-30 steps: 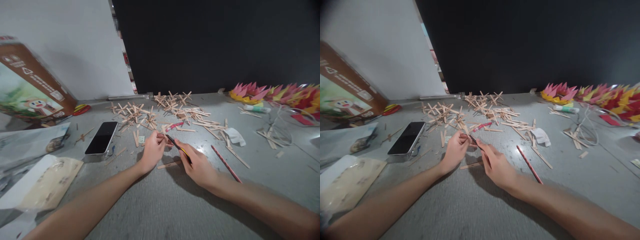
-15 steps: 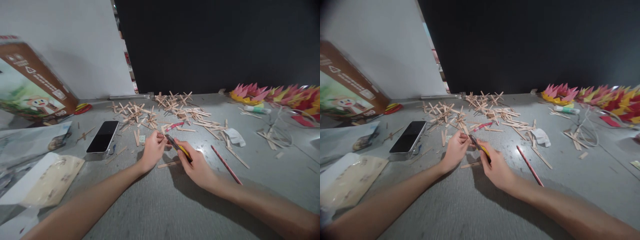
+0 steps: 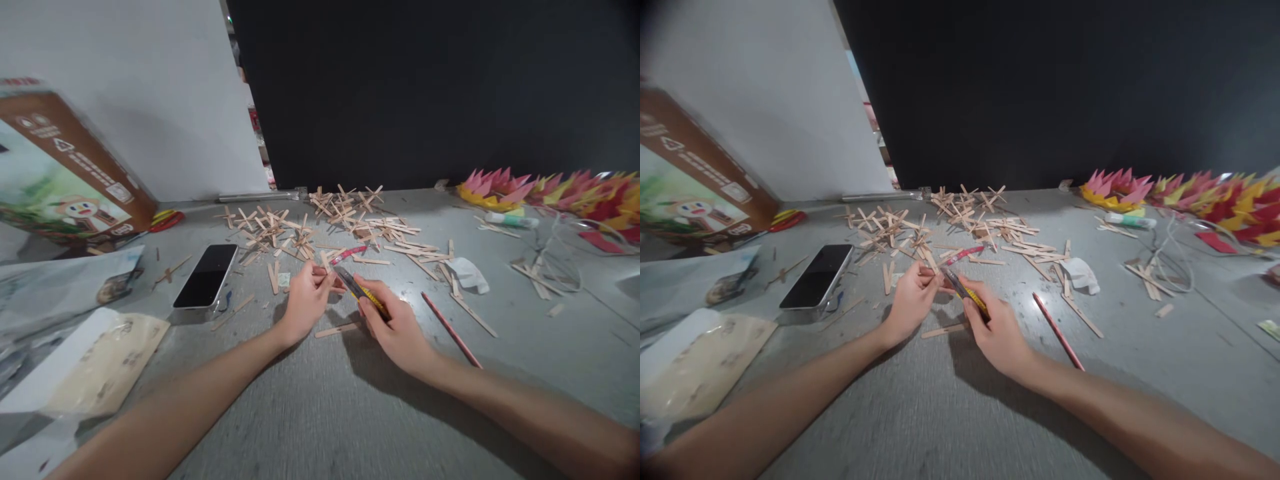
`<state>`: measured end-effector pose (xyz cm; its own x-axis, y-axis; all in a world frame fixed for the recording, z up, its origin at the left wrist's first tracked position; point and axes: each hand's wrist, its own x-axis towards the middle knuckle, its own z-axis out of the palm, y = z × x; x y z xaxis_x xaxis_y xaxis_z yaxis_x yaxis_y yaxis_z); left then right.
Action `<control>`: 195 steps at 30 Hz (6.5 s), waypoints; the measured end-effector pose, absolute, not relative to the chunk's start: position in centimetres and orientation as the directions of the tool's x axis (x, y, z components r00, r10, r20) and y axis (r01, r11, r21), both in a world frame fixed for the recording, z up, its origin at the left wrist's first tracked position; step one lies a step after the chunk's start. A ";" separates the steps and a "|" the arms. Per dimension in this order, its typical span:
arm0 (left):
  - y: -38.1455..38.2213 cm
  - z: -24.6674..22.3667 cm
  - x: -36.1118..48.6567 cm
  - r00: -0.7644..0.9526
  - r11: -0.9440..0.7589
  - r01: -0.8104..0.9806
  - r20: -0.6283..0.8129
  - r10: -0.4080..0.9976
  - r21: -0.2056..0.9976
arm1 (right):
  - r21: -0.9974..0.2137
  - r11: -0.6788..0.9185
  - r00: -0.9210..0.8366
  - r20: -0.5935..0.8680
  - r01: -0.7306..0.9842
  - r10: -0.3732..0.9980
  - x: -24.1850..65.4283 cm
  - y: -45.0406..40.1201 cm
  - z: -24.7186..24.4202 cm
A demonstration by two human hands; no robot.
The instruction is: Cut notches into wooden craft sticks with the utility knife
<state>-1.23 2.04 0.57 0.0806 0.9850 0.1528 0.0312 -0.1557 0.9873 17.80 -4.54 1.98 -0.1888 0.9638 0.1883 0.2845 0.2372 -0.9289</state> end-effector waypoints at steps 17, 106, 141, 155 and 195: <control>2.0 0.2 -1.5 0.092 -0.188 0.109 0.178 0.980 0.976 | -0.775 0.466 -0.300 0.365 0.427 0.881 17.9 -4.1 1.9; -0.4 1.8 -1.0 0.391 -0.402 0.239 0.292 0.873 0.884 | -0.670 0.367 -0.230 0.288 0.645 0.930 17.8 -3.0 5.2; -0.9 1.8 -1.5 0.520 -0.538 0.443 0.283 0.806 0.717 | -0.576 0.479 -0.306 0.376 0.663 0.875 18.2 -2.7 3.2; -0.2 0.8 -0.8 0.368 -0.435 0.357 0.304 0.879 0.826 | -0.589 0.422 -0.302 0.296 0.689 0.906 18.2 -3.0 3.6; -1.0 0.4 -1.4 0.508 -0.572 0.528 0.307 0.805 0.627 | -0.540 0.318 -0.331 0.075 0.780 0.941 17.5 -2.5 3.5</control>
<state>-1.36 -0.97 0.35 0.5076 0.8050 0.3071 0.5284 -0.5724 0.6270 17.51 -2.49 3.47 -0.3313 0.9405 0.0754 0.7796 0.3179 -0.5395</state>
